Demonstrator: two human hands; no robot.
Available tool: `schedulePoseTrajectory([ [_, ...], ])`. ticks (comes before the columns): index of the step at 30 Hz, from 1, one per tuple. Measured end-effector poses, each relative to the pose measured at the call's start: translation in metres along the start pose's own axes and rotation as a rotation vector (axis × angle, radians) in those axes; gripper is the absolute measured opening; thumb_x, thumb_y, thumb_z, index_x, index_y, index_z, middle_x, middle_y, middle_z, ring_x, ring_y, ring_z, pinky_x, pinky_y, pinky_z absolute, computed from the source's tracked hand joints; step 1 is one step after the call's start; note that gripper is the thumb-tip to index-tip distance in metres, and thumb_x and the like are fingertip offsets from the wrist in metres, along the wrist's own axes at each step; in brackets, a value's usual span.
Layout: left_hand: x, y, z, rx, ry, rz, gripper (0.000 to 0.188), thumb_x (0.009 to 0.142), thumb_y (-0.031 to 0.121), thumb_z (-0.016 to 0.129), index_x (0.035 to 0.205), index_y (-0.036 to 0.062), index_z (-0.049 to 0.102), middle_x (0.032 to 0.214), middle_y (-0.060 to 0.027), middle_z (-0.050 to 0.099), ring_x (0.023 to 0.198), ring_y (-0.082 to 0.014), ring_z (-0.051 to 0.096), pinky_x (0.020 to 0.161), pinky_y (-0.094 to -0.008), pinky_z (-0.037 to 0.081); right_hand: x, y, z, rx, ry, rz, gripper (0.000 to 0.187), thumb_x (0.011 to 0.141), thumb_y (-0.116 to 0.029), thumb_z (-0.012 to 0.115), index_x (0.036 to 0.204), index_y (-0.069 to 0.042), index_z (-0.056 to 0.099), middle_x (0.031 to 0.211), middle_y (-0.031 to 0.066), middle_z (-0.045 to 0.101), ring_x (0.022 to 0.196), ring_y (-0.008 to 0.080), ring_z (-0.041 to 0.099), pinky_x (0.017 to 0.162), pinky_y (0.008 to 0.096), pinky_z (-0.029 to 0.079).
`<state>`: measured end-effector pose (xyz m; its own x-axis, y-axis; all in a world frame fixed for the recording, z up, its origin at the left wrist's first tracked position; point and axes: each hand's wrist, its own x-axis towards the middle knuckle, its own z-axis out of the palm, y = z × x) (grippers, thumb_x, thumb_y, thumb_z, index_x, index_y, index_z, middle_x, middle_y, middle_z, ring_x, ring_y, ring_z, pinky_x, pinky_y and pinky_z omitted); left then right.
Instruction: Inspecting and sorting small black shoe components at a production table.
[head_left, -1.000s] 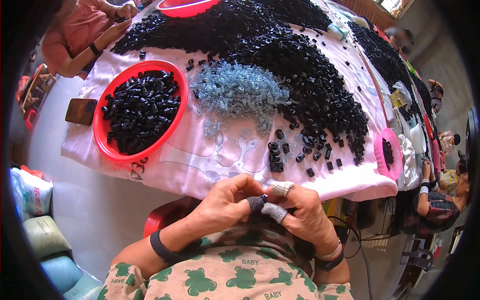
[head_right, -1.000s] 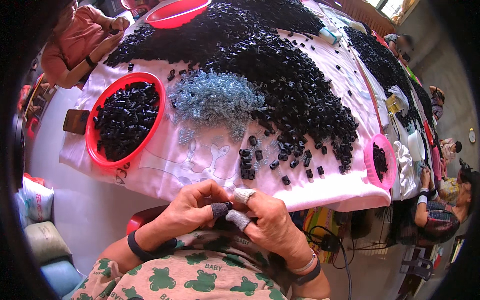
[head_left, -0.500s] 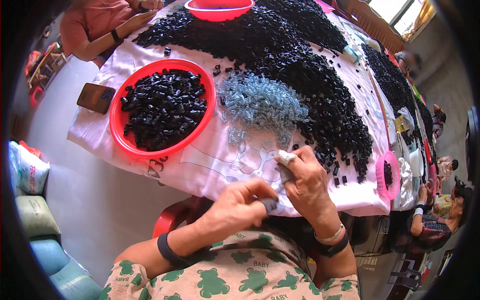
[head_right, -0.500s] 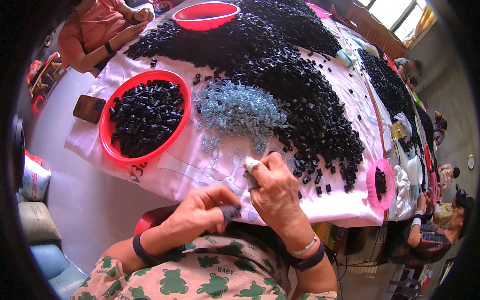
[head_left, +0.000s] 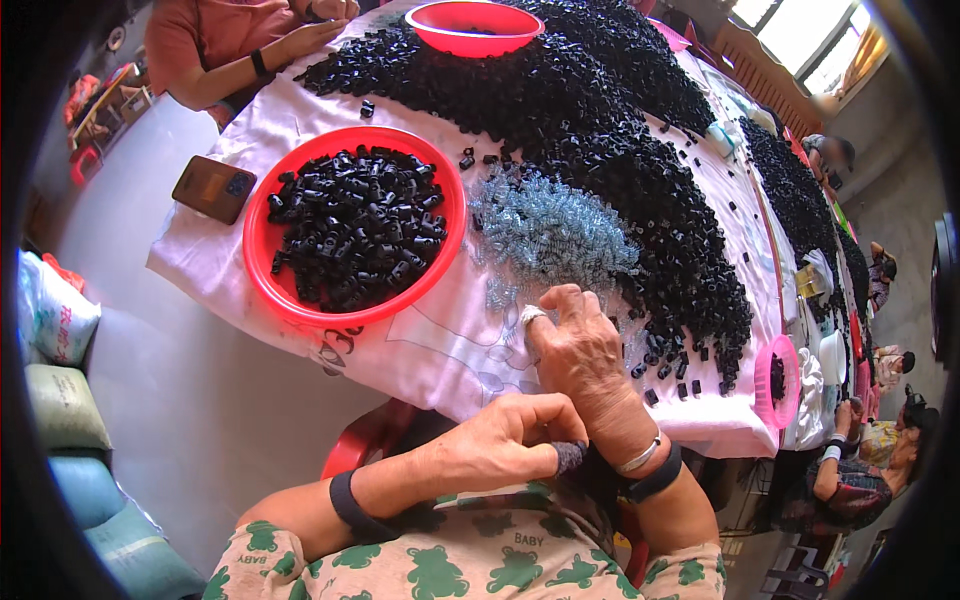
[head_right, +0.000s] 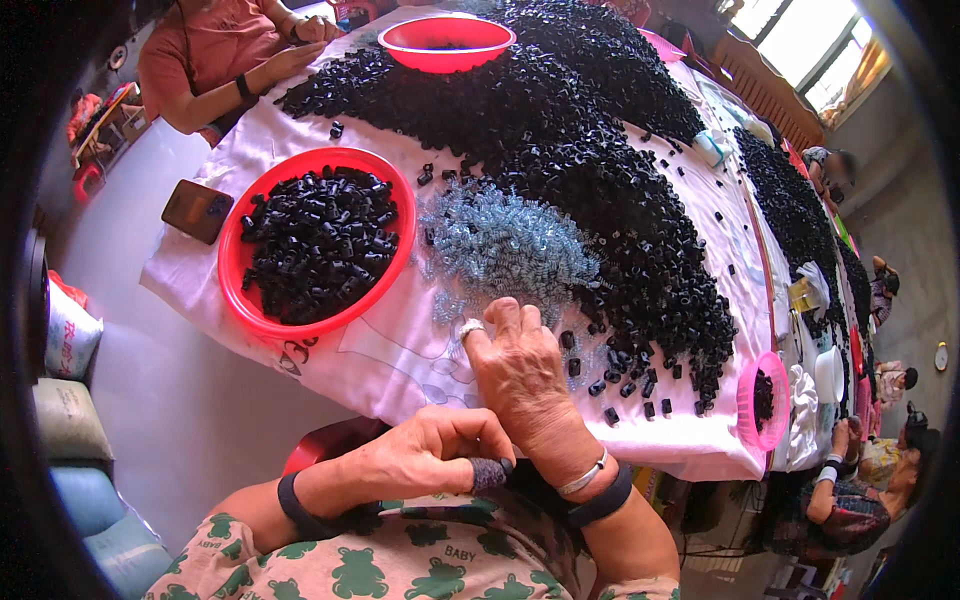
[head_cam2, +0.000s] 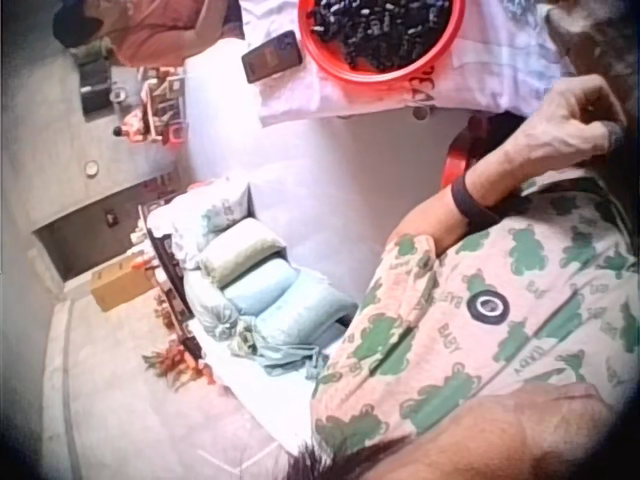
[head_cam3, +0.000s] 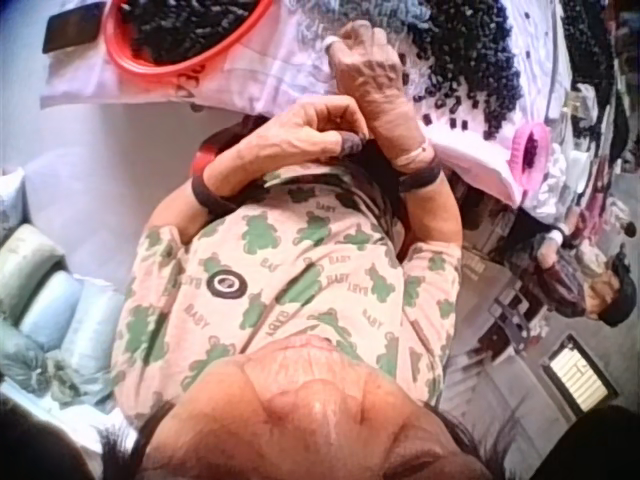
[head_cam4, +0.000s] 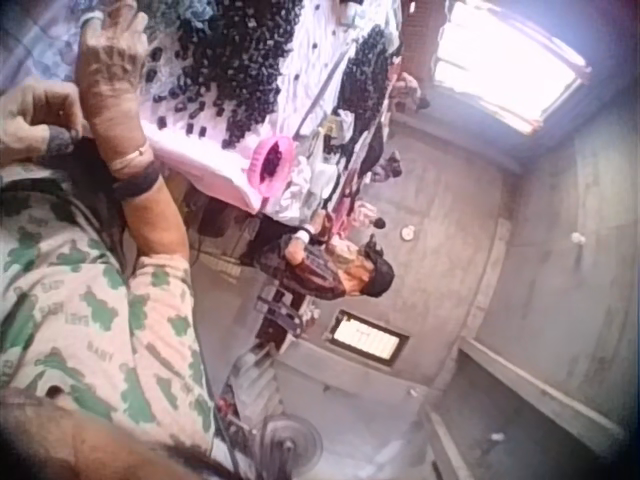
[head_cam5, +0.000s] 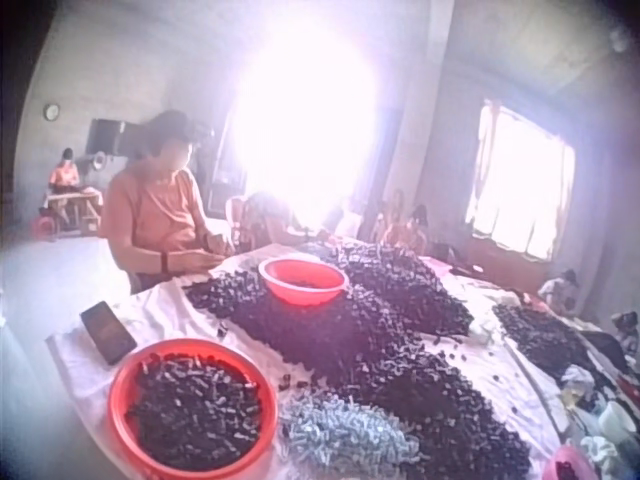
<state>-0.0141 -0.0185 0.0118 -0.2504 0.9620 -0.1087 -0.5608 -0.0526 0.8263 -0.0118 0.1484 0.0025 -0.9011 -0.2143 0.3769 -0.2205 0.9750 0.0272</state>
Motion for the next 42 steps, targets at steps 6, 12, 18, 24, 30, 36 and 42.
schedulePoseTrajectory([
  [6, -0.002, 0.005, 0.004, -0.081, 0.018, -0.048, 0.016, 0.089, 0.006, 0.063, 0.104, 0.0009, 0.060, 0.095, 0.0017, 0.061, 0.085, -0.0035, 0.056, 0.073, -0.0195, 0.046, -0.020, -0.003, 0.001, -0.010, 0.006, -0.011, 0.010, 0.074, -0.010, 0.060, 0.083, -0.007, 0.062, 0.082, 0.0084, 0.056, 0.077, 0.0248, 0.059, 0.061, 0.0357, 0.049],
  [12, -0.001, 0.003, 0.007, -0.082, 0.010, -0.054, 0.018, 0.088, 0.011, 0.065, 0.104, 0.0024, 0.061, 0.093, 0.0030, 0.062, 0.077, -0.0011, 0.054, 0.062, -0.0168, 0.042, -0.030, 0.002, -0.001, 0.044, -0.057, 0.084, 0.014, 0.074, -0.008, 0.060, 0.088, -0.008, 0.062, 0.085, 0.0092, 0.057, 0.078, 0.0255, 0.059, 0.063, 0.0365, 0.050],
  [18, 0.003, -0.012, 0.012, -0.069, -0.161, -0.038, 0.016, 0.089, 0.008, 0.064, 0.103, 0.0005, 0.060, 0.092, 0.0017, 0.060, 0.088, -0.0042, 0.055, 0.077, -0.0211, 0.044, -0.043, 0.002, -0.014, 0.143, -0.107, 0.202, 0.018, 0.071, -0.003, 0.060, 0.090, -0.006, 0.060, 0.090, 0.0129, 0.053, 0.080, 0.0306, 0.058, 0.065, 0.0401, 0.050],
  [24, 0.001, -0.001, 0.005, -0.090, 0.096, -0.033, 0.017, 0.088, 0.011, 0.065, 0.103, 0.0028, 0.062, 0.089, 0.0007, 0.063, 0.070, -0.0021, 0.054, 0.058, -0.0178, 0.043, -0.046, 0.003, -0.018, 0.127, -0.130, 0.243, 0.030, 0.072, -0.003, 0.064, 0.102, -0.007, 0.058, 0.090, 0.0140, 0.054, 0.075, 0.0345, 0.061, 0.063, 0.0427, 0.049],
  [30, 0.005, -0.005, -0.013, -0.155, 0.400, 0.067, 0.017, 0.090, 0.012, 0.063, 0.105, 0.0024, 0.062, 0.086, -0.0006, 0.064, 0.061, -0.0018, 0.052, 0.051, -0.0153, 0.041, -0.050, 0.009, -0.017, 0.331, 0.025, 0.301, 0.027, 0.076, -0.004, 0.070, 0.101, -0.002, 0.058, 0.083, 0.0151, 0.059, 0.067, 0.0286, 0.062, 0.059, 0.0358, 0.050],
  [36, 0.005, -0.001, -0.006, -0.019, 0.416, 0.036, 0.020, 0.090, 0.013, 0.063, 0.106, 0.0016, 0.061, 0.083, 0.0001, 0.062, 0.063, -0.0025, 0.054, 0.053, -0.0154, 0.040, -0.043, 0.008, -0.040, 1.253, -0.012, 0.723, 0.013, 0.092, -0.008, 0.063, 0.103, -0.001, 0.066, 0.076, -0.0053, 0.058, 0.068, 0.0013, 0.049, 0.058, 0.0178, 0.041],
  [42, 0.005, -0.004, -0.003, -0.009, 0.411, 0.039, 0.020, 0.089, 0.012, 0.060, 0.107, 0.0015, 0.060, 0.083, -0.0003, 0.061, 0.064, -0.0034, 0.054, 0.054, -0.0165, 0.041, -0.050, -0.006, -0.032, 1.462, 0.007, 0.715, 0.014, 0.093, -0.010, 0.062, 0.102, -0.002, 0.067, 0.082, -0.0039, 0.062, 0.073, 0.0031, 0.053, 0.064, 0.0181, 0.044],
])
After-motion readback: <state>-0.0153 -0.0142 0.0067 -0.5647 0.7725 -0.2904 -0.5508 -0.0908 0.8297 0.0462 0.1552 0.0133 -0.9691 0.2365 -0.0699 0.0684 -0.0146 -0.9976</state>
